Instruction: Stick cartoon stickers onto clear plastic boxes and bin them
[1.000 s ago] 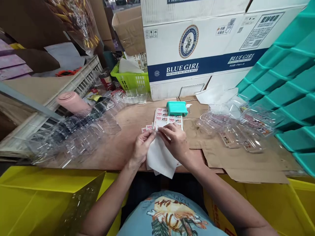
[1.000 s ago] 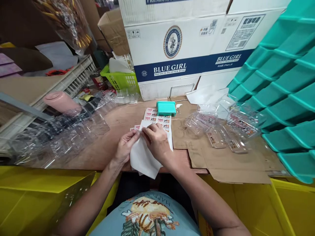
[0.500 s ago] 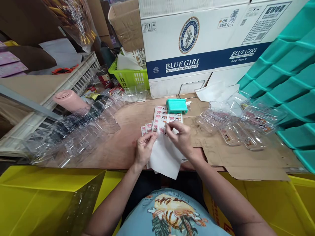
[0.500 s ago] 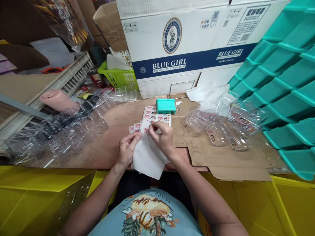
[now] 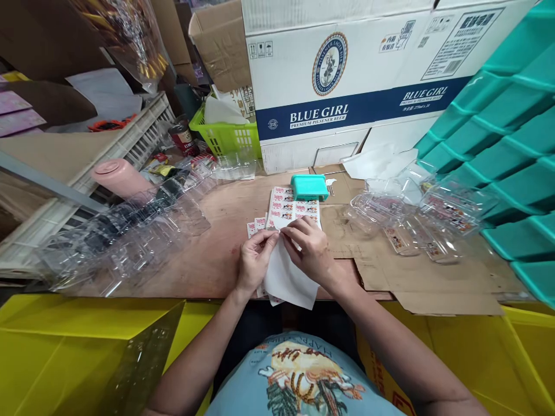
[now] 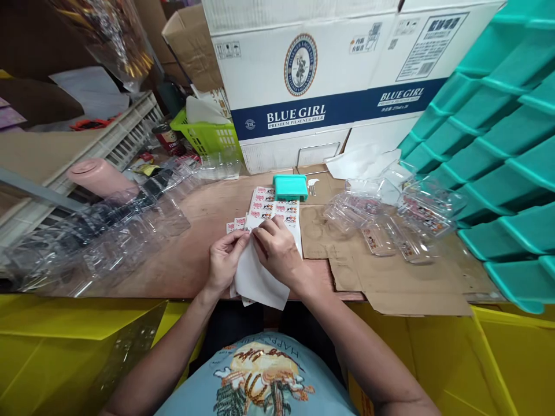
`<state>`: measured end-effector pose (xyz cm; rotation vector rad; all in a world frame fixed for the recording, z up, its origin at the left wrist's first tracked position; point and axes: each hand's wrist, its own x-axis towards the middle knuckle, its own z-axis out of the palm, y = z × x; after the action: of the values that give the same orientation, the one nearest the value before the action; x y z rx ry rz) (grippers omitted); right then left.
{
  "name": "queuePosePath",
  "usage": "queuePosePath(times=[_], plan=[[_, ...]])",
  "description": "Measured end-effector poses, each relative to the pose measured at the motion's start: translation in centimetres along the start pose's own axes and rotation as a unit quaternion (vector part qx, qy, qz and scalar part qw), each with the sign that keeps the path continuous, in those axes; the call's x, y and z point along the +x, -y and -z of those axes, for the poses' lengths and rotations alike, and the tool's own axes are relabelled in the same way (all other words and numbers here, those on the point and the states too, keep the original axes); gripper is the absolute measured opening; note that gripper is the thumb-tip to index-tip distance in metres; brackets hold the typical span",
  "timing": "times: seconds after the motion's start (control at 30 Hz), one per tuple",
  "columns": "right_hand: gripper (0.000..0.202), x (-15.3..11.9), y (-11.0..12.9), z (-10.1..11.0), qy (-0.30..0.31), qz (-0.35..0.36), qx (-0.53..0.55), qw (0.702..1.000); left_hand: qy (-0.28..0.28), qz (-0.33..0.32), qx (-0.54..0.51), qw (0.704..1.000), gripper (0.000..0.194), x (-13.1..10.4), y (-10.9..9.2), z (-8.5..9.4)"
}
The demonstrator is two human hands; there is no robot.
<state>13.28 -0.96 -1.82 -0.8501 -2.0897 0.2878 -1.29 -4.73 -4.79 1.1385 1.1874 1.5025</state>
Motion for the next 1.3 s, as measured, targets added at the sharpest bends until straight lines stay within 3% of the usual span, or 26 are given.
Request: queuePosePath(times=[0.07,0.17,0.3,0.37,0.47,0.53,0.6,0.67,0.77,0.83,0.93,1.0,1.07,1.13,1.2,1.3], plan=[[0.014,0.1,-0.3,-0.4,-0.036,-0.074,0.096,0.992,-0.004,-0.004,0.008,1.000,0.019,-0.1,0.0,-0.2],[0.014,0.1,-1.4,-0.9,-0.113,-0.209,0.239,0.942,-0.017,0.014,0.008,1.000,0.021,-0.1,0.3,-0.2],[0.019,0.4,-3.9,-0.2,-0.189,-0.273,0.287,0.899,-0.037,0.031,0.049,0.998,0.026,1.1,1.2,1.4],[0.020,0.7,-4.9,0.6,-0.245,-0.286,0.291,0.879,-0.051,-0.021,0.147,0.988,0.025,1.9,1.3,2.3],[0.018,1.3,-4.8,1.5,-0.303,-0.276,0.269,0.872,-0.069,-0.127,0.317,0.938,0.031,2.6,0.4,2.1],[0.013,1.5,-3.8,1.5,-0.291,-0.234,0.219,0.901,-0.014,-0.144,0.311,0.939,0.036,2.5,-0.6,0.7],[0.008,1.3,-2.3,1.2,-0.229,-0.156,0.146,0.950,0.094,-0.098,0.183,0.974,0.040,2.2,-1.5,-1.0],[0.012,0.8,-1.0,1.0,-0.137,-0.064,0.092,0.984,0.162,-0.024,0.022,0.986,0.045,1.9,-2.0,-2.2],[0.028,-0.1,0.2,1.4,-0.045,-0.005,0.100,0.994,0.134,0.051,-0.114,0.983,0.052,1.7,-1.7,-2.2],[0.030,-0.4,0.1,2.2,-0.075,-0.060,0.137,0.986,0.111,0.059,-0.134,0.983,0.056,1.6,-1.2,-1.4],[0.024,-0.1,-0.8,3.1,-0.117,-0.230,0.242,0.935,0.131,0.007,-0.098,0.986,0.058,1.4,-0.5,0.0],[0.030,0.4,-1.4,3.4,-0.060,-0.328,0.353,0.874,0.156,-0.052,-0.044,0.985,0.059,1.4,-0.4,0.3],[0.033,0.9,-1.9,3.4,0.000,-0.373,0.432,0.821,0.179,-0.105,0.026,0.978,0.058,1.2,-0.4,0.3],[0.027,1.2,-2.0,3.2,-0.022,-0.365,0.437,0.822,0.189,-0.144,0.121,0.964,0.059,0.9,-0.7,0.3],[0.020,1.3,-2.1,3.3,-0.107,-0.326,0.390,0.855,0.165,-0.167,0.227,0.945,0.062,0.5,-1.6,0.9],[0.012,1.0,-2.5,4.1,-0.215,-0.281,0.338,0.872,0.047,-0.192,0.375,0.906,0.065,0.0,-3.9,3.7]])
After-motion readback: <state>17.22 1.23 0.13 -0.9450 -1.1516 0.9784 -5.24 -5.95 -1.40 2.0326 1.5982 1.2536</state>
